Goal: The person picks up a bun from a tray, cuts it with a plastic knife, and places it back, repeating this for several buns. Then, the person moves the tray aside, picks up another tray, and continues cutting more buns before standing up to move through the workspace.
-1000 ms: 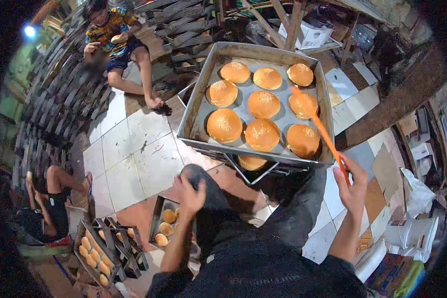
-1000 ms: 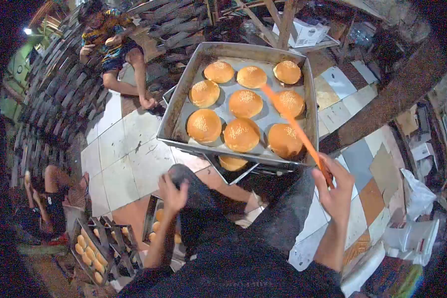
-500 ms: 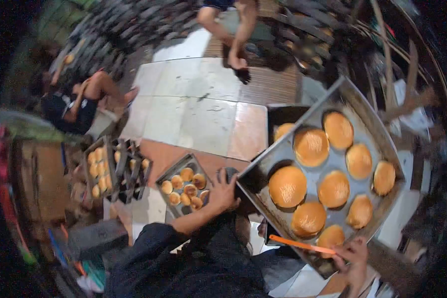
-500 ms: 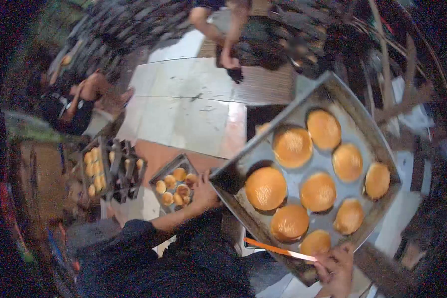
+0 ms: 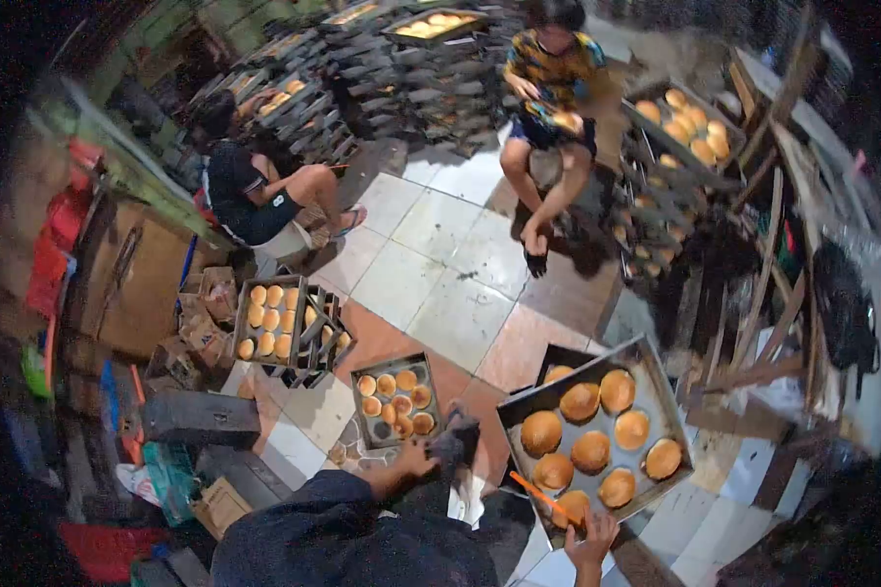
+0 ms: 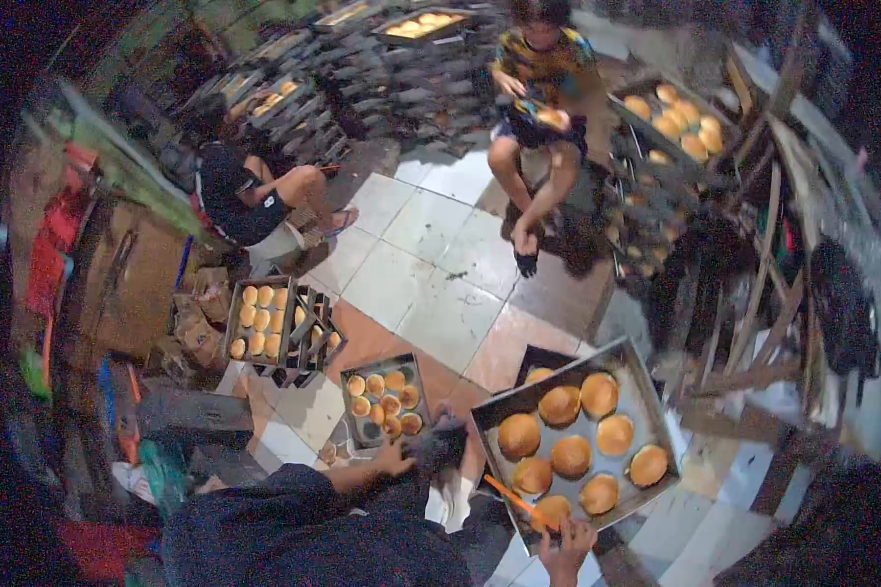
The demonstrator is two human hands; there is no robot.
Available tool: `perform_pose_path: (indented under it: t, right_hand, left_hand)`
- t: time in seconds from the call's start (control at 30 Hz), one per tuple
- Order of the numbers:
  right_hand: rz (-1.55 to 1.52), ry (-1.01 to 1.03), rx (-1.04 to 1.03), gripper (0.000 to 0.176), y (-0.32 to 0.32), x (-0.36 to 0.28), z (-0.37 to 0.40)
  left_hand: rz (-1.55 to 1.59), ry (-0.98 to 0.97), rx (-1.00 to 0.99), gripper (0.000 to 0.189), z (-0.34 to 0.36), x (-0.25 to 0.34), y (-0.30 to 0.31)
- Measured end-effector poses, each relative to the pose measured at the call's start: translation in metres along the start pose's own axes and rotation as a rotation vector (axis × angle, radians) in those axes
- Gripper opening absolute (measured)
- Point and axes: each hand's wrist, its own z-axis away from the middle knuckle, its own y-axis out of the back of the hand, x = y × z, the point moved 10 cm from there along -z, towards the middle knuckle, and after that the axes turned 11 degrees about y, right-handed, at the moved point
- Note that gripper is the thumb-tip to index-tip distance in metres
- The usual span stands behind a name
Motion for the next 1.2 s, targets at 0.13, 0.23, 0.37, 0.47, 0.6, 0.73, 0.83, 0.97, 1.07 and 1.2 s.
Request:
perform_pose_path:
  t: [0.13,0.23,0.37,0.47,0.6,0.73,0.83,0.97,1.07,1.2]
  right_hand:
    - [0.086,-0.108,0.09,0.046,0.027,0.01,-0.024]
    - [0.096,-0.173,0.197,0.042,0.054,-0.009,-0.075]
    - [0.07,-0.178,0.453,0.038,0.064,-0.045,-0.156]
    - [-0.018,-0.102,0.389,0.039,0.035,-0.08,-0.235]
    - [-0.195,0.092,0.326,0.032,-0.011,-0.144,-0.331]
    - [-0.298,0.188,0.15,0.033,-0.058,-0.186,-0.4]
    - [-0.646,0.038,0.091,0.036,-0.082,-0.199,-0.432]
    - [-0.812,-0.211,-0.119,0.032,-0.137,-0.177,-0.45]
    - [-0.718,-0.106,-0.146,0.028,-0.198,-0.126,-0.456]
    - [-0.663,-0.275,-0.242,0.026,-0.245,-0.081,-0.486]
  left_hand:
    - [-0.031,0.089,-0.142,0.067,-0.041,-0.09,-0.006]
    - [-0.012,0.089,-0.164,0.061,-0.029,-0.106,0.038]
    - [0.005,0.154,-0.249,0.054,-0.048,-0.123,0.074]
    - [0.236,-0.14,-0.103,0.043,-0.071,-0.118,0.121]
    - [0.534,0.212,0.025,0.037,-0.061,-0.145,0.205]
    - [0.534,0.377,-0.001,0.038,-0.037,-0.177,0.231]
    - [0.23,0.142,-0.038,0.037,-0.059,-0.2,0.214]
    - [0.446,0.55,-0.047,0.034,-0.05,-0.206,0.246]
    - [0.447,0.3,-0.011,0.031,-0.124,-0.2,0.252]
    - [0.716,0.404,0.065,0.033,-0.227,-0.217,0.278]
